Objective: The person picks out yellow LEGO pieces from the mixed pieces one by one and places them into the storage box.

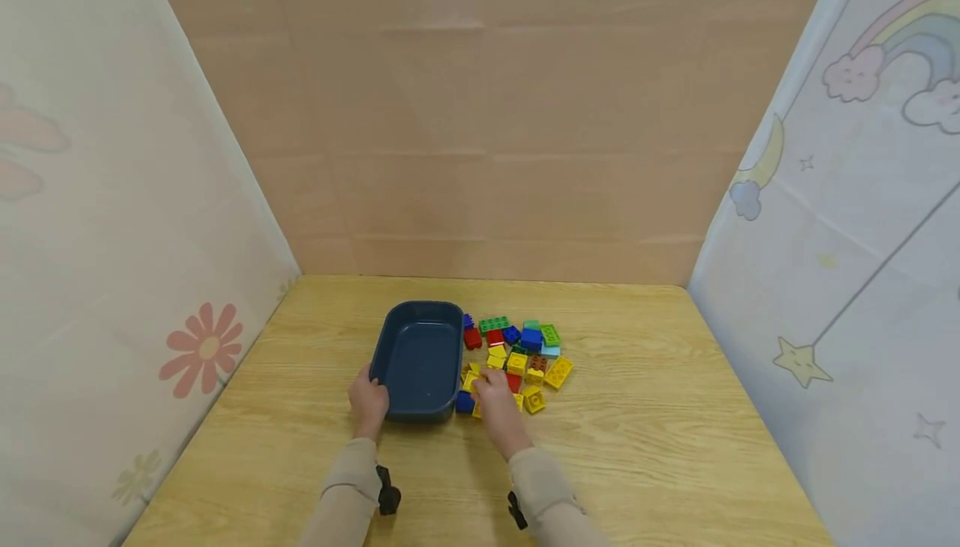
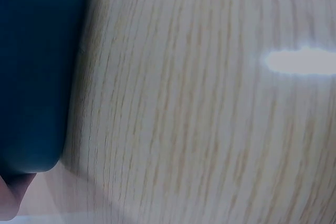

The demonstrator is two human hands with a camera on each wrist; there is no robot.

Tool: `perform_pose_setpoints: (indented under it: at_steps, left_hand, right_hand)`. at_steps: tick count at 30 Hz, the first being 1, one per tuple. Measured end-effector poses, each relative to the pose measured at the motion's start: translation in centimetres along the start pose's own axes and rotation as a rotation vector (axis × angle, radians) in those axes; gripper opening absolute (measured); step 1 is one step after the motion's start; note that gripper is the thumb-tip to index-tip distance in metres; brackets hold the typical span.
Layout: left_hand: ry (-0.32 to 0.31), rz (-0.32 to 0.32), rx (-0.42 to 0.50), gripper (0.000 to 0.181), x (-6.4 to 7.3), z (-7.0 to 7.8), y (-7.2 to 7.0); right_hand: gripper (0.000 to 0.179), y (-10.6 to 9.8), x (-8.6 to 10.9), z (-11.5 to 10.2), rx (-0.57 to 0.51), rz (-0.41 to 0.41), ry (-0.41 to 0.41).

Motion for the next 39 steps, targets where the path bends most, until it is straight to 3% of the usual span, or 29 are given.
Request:
perform_pose_setpoints:
  at_steps: [5,7,10,12,15,18,22,24,30,39]
  left_hand:
    - [-0.006,0.018,0.006,0.043,0.2,0.0,-0.1]
    - [-0.005,0.019,0.007,0.042,0.2,0.0,-0.1]
    - [-0.008,0.015,0.008,0.042,0.2,-0.1,-0.2]
    - [-0.006,0.015,0.007,0.042,0.2,-0.1,-0.3]
    - [-0.008,0.011,0.005,0.042,0.2,0.0,-0.4]
    - [-0.008,0.006,0.000,0.043,0.2,0.0,-0.4]
    - [-0.005,0.008,-0.001,0.041,0.2,0.1,-0.5]
    - [-0.005,0.015,-0.001,0.040,0.2,0.1,-0.5]
    - [0.008,0.032,0.003,0.039,0.1,0.1,-0.5]
    - [0.000,0.017,-0.025,0.041,0.5,0.2,-0.4]
  right_hand:
    - [0.013,1.9,-0.4,-2.5,-0.037,0.002,-0.143]
    - [0.010,2.8,-0.1,-2.7,-0.110,0.014,-0.174]
    - [0.010,5.2,0.8,-1.6,-0.277,0.003,-0.174]
    - [0.015,6.4,1.1,-1.3,-0.332,-0.068,-0.143]
    - [0.013,7.2,0.8,-1.8,-0.235,-0.149,-0.142]
    - [0.008,6.4,-0.4,-3.7,0.002,-0.204,-0.203]
    - [0.006,6.9,-1.4,-4.2,0.166,-0.337,-0.198]
    - [0.007,7.5,-1.7,-4.0,0.172,-0.427,-0.161]
    - [0.010,8.8,-2.3,-3.4,0.112,-0.578,-0.059]
    - [0.022,9.6,-2.1,-3.1,-0.004,-0.682,0.037]
Point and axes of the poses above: each hand's wrist, its own x-axis away from the middle knuckle, its own y-axis out of the palm, z = x × y, the point moved 9 cm from there along -x, towards the middle knuckle, and after that the axes turned 8 degrees about z, right-handed, at the moved point
